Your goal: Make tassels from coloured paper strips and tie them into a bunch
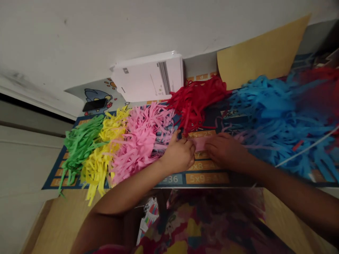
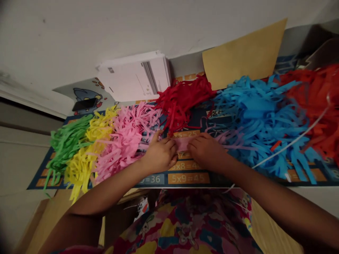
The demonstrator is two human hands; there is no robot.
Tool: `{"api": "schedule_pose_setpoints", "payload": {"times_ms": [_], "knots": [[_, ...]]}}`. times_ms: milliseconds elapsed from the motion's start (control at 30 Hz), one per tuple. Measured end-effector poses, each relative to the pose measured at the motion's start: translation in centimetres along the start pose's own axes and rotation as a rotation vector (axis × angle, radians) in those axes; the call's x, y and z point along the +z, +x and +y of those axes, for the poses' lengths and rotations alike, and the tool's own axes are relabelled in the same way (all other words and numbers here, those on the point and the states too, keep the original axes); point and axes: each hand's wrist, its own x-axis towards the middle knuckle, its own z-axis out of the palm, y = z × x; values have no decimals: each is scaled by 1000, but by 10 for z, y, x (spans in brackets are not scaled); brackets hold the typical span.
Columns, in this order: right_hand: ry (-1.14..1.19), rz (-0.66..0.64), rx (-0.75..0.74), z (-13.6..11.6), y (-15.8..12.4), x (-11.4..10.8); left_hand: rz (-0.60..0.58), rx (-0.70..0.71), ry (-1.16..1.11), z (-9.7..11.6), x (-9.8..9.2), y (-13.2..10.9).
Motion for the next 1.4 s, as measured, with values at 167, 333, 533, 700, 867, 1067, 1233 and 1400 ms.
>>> {"api": "schedule_pose_setpoints", "payload": {"times_ms": [167,333,533,700,867,1067,1233,1400], "knots": [[15,9,71,12,2,3,60,-68,63,3,10,1],[-30,28,59,10,1,0,120,-67,69,-3,15,-6],[-35,99,-1,22,-15,6,157,-42,11,-10,14,-19],[-46,148,-11,10,-13,7,161,-56,55,-3,14,-21],[-58,147,-7,9,-16,2,201,-68,47,3,5,-22],[-100,196,-10,-5,-15,-5,198,-64,37,16,9,-14],[-127,185,-36,-13,-15,-4,151,-35,36,20,21,-12],[-17,146,-43,3,-23,3,151,-64,24,13,23,-22]]}}
